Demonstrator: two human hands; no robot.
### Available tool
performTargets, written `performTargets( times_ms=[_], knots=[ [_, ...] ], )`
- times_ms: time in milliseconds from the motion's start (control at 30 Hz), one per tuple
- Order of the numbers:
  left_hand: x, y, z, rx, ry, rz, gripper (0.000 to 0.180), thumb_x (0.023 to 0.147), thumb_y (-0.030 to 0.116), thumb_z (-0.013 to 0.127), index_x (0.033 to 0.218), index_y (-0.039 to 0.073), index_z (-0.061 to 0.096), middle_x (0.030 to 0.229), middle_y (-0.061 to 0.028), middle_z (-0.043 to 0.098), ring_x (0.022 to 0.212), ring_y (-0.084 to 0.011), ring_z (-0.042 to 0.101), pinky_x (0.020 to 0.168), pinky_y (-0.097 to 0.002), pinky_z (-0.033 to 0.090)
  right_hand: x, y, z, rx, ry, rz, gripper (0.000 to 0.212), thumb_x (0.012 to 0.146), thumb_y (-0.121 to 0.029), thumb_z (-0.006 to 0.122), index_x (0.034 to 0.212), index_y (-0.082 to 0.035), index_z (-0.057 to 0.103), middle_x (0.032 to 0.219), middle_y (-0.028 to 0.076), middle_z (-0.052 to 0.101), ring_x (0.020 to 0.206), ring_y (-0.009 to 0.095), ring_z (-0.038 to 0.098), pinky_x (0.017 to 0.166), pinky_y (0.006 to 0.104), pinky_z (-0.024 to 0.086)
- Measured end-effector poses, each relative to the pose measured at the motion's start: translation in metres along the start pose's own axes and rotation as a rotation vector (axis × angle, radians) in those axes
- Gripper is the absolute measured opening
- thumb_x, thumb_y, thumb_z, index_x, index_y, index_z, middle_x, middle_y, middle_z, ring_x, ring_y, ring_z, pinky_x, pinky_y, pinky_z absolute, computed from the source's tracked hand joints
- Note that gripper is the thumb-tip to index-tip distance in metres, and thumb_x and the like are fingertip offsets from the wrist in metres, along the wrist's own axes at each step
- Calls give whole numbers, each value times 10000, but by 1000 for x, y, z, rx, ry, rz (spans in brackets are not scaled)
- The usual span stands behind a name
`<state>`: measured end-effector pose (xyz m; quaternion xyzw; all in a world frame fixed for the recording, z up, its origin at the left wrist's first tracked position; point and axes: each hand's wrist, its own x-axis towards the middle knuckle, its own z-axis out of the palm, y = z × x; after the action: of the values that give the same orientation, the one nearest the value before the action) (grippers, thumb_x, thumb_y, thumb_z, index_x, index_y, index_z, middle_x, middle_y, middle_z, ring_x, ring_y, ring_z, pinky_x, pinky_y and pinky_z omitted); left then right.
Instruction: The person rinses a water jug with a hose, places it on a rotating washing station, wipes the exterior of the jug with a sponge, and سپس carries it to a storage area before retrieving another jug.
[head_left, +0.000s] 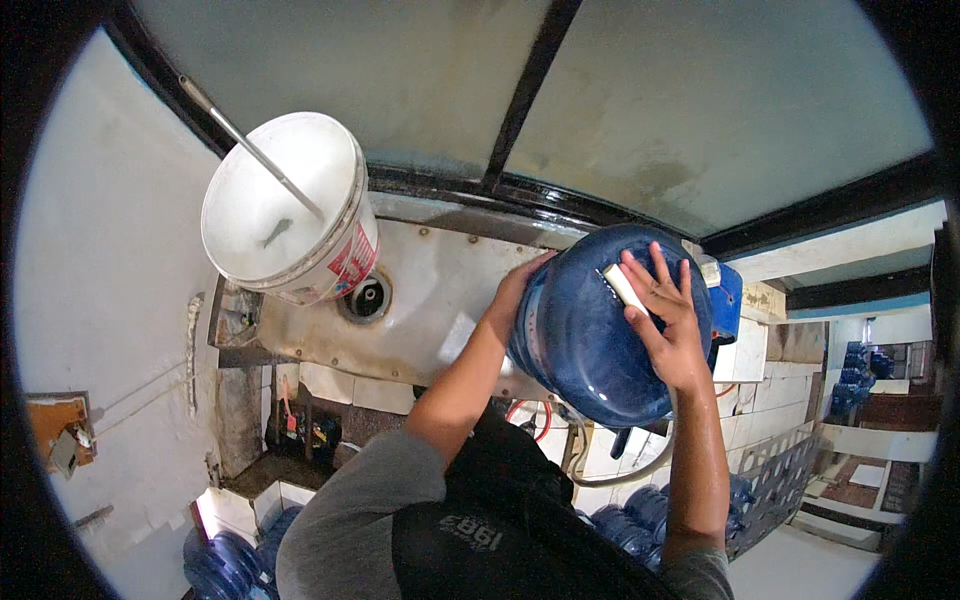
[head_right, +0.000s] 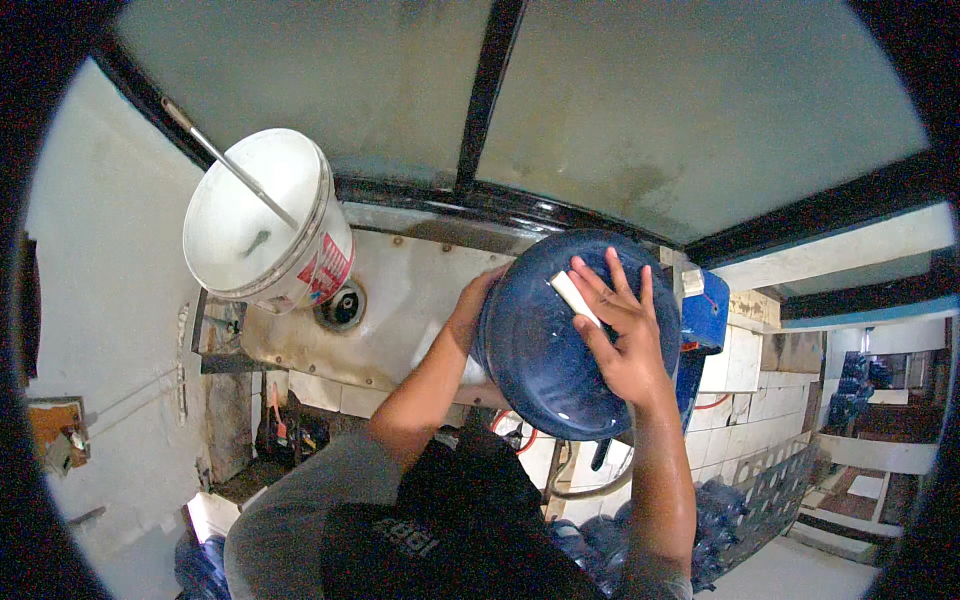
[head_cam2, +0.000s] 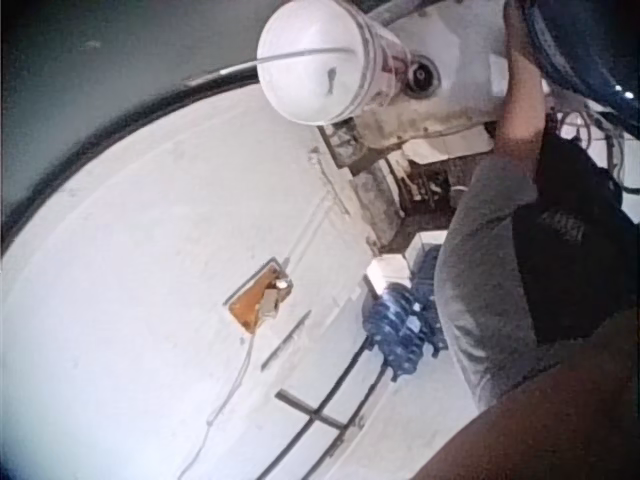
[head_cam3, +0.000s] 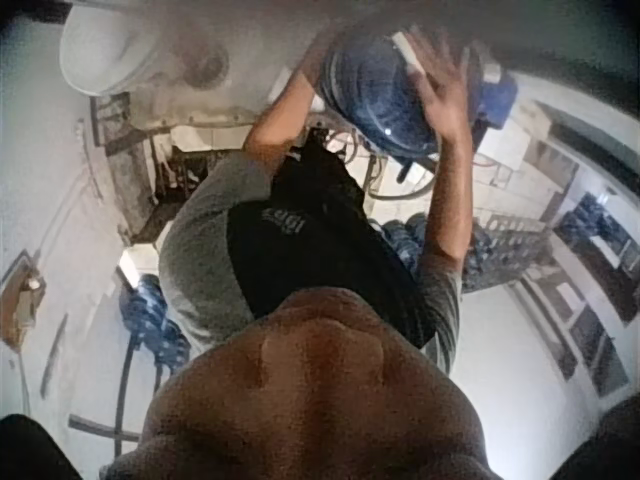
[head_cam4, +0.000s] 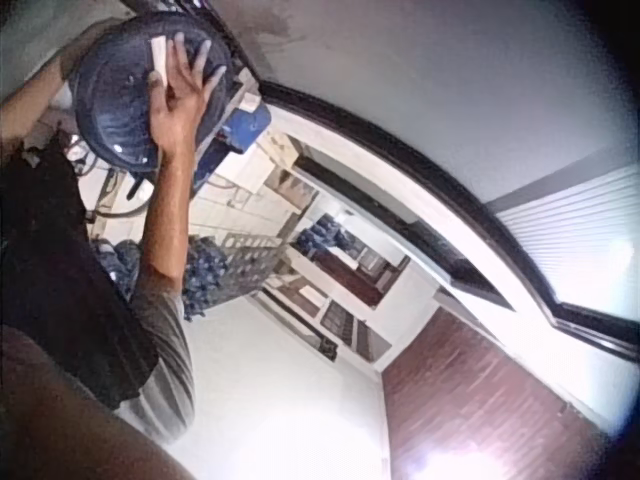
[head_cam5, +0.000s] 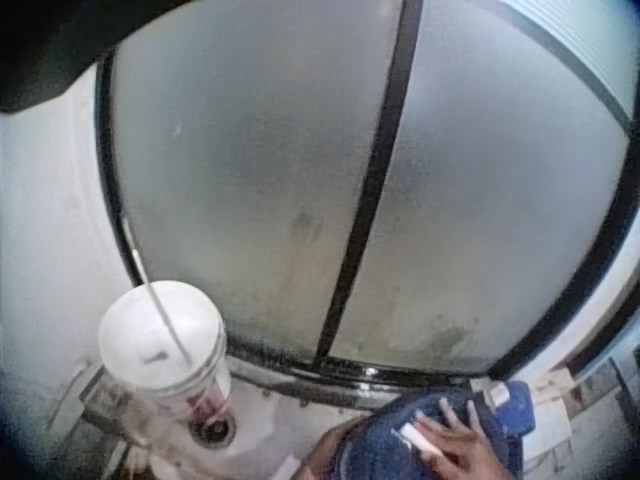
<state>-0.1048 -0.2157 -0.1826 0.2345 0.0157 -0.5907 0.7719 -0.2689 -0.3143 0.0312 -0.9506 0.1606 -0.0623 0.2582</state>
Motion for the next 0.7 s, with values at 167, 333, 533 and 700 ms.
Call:
performTargets(
  times_ms=[167,333,533,700],
  knots=[
    [-61,-107,-5,111,346,693,599,1065,396,473,1499,-17,464,1496,-196,532,1376,-237,523,1170,-416,404,7,-3,3,-5,34,15,472,963,-190,638,1434,-148,632,1552,42,544,1570,331,271,1263,582,-29],
    [-5,-57,-41,237,176,319,619,1049,505,500,1429,20,556,1321,-138,663,1184,-225,651,1063,-372,487,8,-4,5,-30,63,33,475,967,-215,635,1441,-181,630,1571,12,523,1586,337,219,1243,614,-70],
    [-45,21,87,71,115,-25,481,1040,452,534,1291,62,664,1191,-102,719,1012,-194,715,911,-356,572,-6,0,-2,31,-20,-41,498,958,-213,643,1455,-197,619,1576,22,514,1583,326,238,1252,598,-76],
    [-107,-46,110,787,334,825,775,944,378,713,1535,-19,407,1535,-246,461,1411,-346,479,1182,-435,362,-5,8,2,35,56,-19,501,948,-213,650,1448,-177,621,1569,16,522,1558,318,303,1264,604,-1]
  ],
)
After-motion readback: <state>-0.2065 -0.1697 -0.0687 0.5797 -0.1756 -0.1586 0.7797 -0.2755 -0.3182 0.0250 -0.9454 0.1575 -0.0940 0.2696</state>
